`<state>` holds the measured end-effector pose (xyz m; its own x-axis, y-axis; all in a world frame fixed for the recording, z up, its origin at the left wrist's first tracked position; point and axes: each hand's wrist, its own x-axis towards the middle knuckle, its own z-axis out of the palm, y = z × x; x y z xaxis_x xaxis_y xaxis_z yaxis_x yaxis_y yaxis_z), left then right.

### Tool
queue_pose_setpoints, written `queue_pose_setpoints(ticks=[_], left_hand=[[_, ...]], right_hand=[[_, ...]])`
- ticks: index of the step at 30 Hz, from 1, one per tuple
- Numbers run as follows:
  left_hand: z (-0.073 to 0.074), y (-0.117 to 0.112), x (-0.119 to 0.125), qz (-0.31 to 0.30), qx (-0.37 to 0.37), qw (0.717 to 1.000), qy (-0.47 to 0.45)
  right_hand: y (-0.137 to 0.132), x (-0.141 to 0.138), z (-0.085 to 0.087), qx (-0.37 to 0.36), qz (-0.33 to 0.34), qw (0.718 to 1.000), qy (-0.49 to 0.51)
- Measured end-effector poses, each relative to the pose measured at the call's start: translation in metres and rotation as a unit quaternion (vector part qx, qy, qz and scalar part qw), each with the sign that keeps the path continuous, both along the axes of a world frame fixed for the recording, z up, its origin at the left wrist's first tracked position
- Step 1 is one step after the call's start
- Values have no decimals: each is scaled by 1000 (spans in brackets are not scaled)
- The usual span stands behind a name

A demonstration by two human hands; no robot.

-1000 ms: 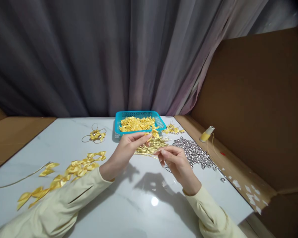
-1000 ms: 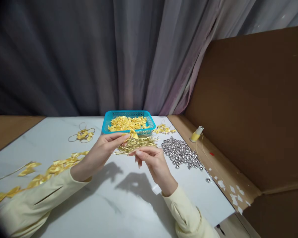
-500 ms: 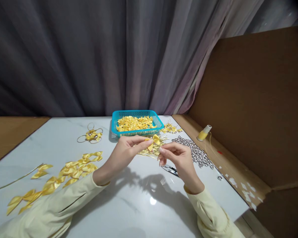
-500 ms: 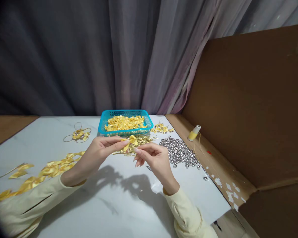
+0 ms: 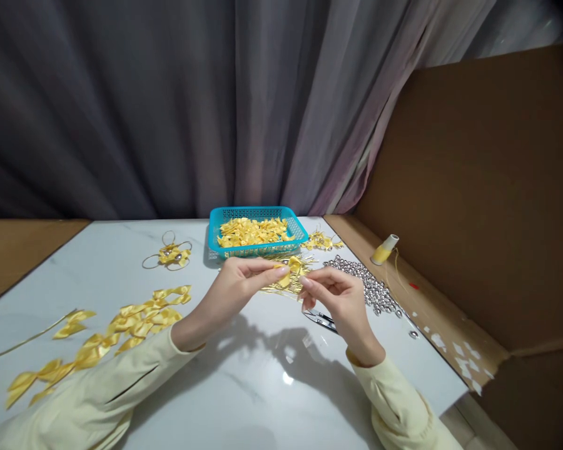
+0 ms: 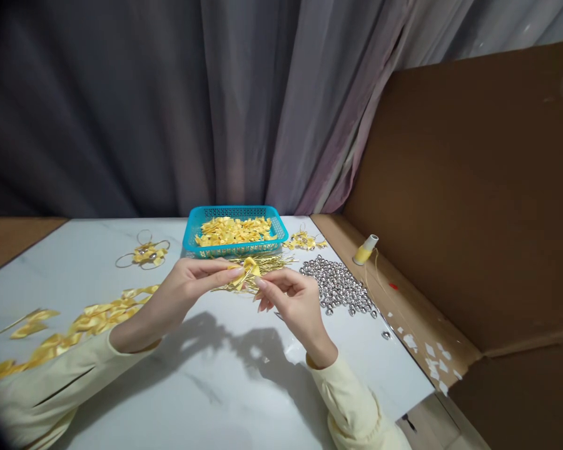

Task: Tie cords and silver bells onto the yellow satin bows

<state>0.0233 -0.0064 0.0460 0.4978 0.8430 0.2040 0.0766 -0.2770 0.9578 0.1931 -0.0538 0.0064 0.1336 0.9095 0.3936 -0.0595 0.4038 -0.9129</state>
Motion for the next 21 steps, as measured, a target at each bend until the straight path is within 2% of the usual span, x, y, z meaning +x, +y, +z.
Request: queue_pose_setpoints(ticks=[15,21], left_hand=[[3,-1,-1,5,-1,1000,19],[6,-2,1,-8,-2,1000,15]], right_hand=[[-1,3,-2,20,-35,997,-60],[-1,2,-2,21,-11,999,-46]])
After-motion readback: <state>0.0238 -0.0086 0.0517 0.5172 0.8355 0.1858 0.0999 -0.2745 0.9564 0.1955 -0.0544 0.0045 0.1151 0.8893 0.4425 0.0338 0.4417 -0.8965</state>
